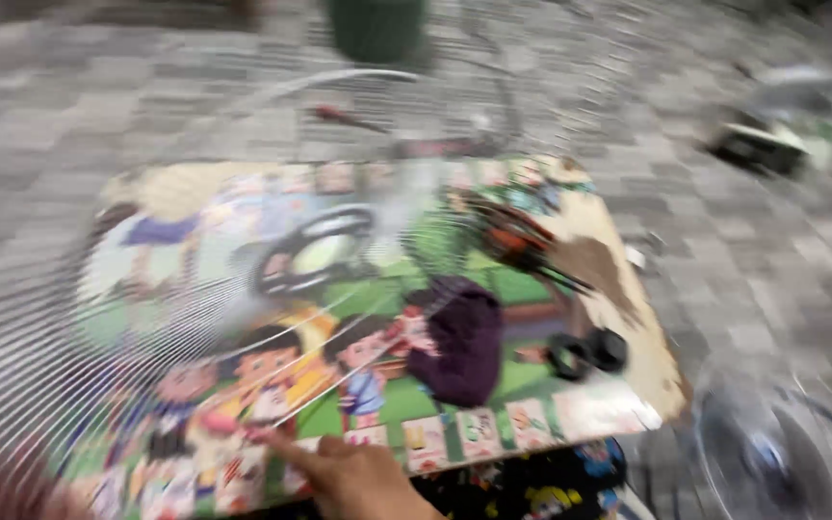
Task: Cleaning a metal fan guard using a cloth
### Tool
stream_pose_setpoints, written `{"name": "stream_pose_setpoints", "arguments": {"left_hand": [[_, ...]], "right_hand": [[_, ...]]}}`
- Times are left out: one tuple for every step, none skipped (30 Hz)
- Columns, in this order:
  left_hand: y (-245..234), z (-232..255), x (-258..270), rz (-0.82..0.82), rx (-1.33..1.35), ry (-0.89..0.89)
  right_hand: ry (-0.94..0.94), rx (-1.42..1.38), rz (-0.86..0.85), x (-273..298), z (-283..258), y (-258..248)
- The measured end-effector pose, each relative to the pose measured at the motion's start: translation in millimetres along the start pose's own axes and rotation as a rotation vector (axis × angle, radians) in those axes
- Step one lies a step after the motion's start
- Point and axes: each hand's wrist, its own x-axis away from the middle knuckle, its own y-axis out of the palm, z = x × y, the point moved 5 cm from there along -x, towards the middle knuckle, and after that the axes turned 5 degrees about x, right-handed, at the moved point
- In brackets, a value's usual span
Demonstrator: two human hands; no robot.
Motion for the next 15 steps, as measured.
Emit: {"name": "stream_pose_setpoints", "arguments": {"left_hand": [[11,-10,-10,0.057,-0.034,0.037],[19,-12,-12,0.129,-0.079,0.074],[26,-10,-17,0.201,-0.123,0.111],[29,-15,-21,0.258,-0.145,0.164],[40,-29,-31,0.115,-0.243,0.042],[50,-45,-45,-0.036,-0.337,-0.09],[69,-39,-49,0.014,-0.357,-0.044],[90,-33,-56,-0.006,-0.254,-0.007],[112,-28,-66,-0.03,-0.153,0.033],[120,-20,-67,-0.013,-0.169,0.062],[128,-13,-67,0.014,-0.169,0.137],[138,-8,-65,0.036,-0.162,0.198],[139,0,-65,0.048,-0.173,0.215],[144,5,-61,0.028,-0.221,0.26],[150,9,-58,0.008,-0.269,0.305]], "right_hand": [[-0.051,0.011,-0.042,-4,-2,7],[-0.055,-0.022,0.085,-5,-3,7],[-0.058,-0.063,0.211,-5,-4,7],[-0.122,-0.044,0.165,-11,-2,21],[-0.028,-0.064,0.19,-15,8,31],[0.069,-0.085,0.231,-21,20,40],[0.008,-0.069,0.2,-27,22,42],[0.055,-0.086,0.212,-31,26,44],[0.102,-0.103,0.224,-35,30,44],[0.066,-0.1,0.212,-35,21,36],[0.122,-0.062,0.22,-35,18,26],[0.193,-0.024,0.232,-30,16,16],[0.172,-0.022,0.223,-35,12,12],[0.15,0.04,0.274,-34,11,7],[0.127,0.101,0.325,-34,11,0]]}}
